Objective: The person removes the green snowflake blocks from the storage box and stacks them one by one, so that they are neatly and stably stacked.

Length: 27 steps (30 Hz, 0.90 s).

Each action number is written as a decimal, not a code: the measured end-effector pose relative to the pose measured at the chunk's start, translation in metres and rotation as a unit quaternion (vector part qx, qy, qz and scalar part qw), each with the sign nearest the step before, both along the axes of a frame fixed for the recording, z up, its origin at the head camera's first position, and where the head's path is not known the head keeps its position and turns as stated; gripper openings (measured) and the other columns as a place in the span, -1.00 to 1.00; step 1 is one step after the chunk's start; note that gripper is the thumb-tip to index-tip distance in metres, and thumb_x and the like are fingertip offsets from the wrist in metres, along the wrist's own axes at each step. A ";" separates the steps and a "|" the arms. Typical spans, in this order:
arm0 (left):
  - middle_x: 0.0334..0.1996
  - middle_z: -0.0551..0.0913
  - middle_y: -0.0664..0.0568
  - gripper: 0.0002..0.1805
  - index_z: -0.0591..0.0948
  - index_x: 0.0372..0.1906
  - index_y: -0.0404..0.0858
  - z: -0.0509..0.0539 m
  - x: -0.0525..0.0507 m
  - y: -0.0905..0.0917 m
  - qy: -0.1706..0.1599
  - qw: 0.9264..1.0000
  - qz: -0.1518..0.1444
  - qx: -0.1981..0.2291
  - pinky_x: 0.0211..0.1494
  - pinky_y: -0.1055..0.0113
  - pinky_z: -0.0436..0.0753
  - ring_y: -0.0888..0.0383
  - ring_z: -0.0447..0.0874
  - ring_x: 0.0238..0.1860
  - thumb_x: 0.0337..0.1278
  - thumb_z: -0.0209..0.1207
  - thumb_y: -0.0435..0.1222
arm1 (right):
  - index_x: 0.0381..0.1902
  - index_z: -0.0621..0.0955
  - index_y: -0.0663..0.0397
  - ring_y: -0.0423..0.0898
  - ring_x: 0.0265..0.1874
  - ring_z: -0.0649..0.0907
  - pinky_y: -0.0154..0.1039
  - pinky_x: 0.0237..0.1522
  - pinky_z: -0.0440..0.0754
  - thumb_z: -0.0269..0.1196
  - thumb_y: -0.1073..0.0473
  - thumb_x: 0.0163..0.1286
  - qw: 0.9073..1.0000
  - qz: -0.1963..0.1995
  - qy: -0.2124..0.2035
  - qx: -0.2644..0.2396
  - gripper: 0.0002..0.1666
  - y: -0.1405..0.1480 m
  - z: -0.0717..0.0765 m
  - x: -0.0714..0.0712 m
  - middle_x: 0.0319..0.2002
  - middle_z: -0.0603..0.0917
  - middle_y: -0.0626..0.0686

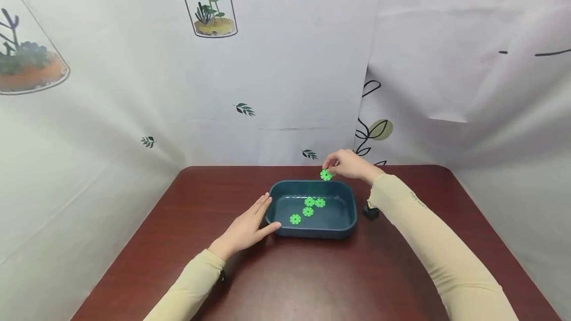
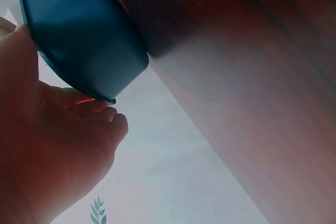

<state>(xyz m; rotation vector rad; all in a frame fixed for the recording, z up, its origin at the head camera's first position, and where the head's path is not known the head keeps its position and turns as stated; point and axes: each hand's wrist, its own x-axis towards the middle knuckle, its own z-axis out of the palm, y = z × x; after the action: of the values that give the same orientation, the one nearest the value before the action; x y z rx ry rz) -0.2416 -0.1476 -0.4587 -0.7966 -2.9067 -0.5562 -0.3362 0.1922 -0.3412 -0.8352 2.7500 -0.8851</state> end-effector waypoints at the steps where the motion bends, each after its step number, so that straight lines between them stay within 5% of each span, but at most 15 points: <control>1: 0.60 0.04 -0.11 0.06 0.14 0.58 -0.32 0.000 0.000 0.000 -0.001 1.000 0.001 0.000 0.52 0.11 0.22 0.04 -0.03 0.59 0.31 -0.10 0.41 | -0.06 0.71 0.16 0.02 -0.22 0.76 0.00 -0.14 0.69 0.24 0.31 0.46 1.000 -0.006 0.003 0.003 -0.83 0.004 0.001 0.001 -0.24 0.77 0.05; 15: 0.59 0.05 -0.11 0.07 0.14 0.57 -0.34 0.004 -0.003 -0.001 0.000 1.000 0.001 -0.007 0.53 0.10 0.20 0.03 -0.01 0.59 0.30 -0.10 0.41 | 0.00 0.71 0.23 -0.07 -0.26 0.70 -0.07 -0.22 0.66 0.24 0.27 0.47 0.996 -0.090 0.019 0.019 -0.77 0.068 -0.003 0.011 -0.24 0.75 0.04; 27: 0.60 0.03 -0.08 0.09 0.12 0.59 -0.30 0.001 -0.005 0.001 -0.009 1.000 0.006 -0.001 0.52 0.08 0.20 0.05 -0.02 0.59 0.28 -0.11 0.44 | -0.04 0.68 0.38 0.09 -0.28 0.69 -0.03 -0.23 0.66 0.22 0.33 0.44 0.989 -0.145 0.012 0.004 -0.77 0.112 -0.028 0.018 -0.28 0.74 0.14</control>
<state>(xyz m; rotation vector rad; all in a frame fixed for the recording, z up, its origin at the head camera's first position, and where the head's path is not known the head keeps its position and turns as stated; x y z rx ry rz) -0.2462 -0.1466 -0.4574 -0.7784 -2.9273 -0.5616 -0.3183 0.3038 -0.3691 -0.4508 2.9424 -0.9146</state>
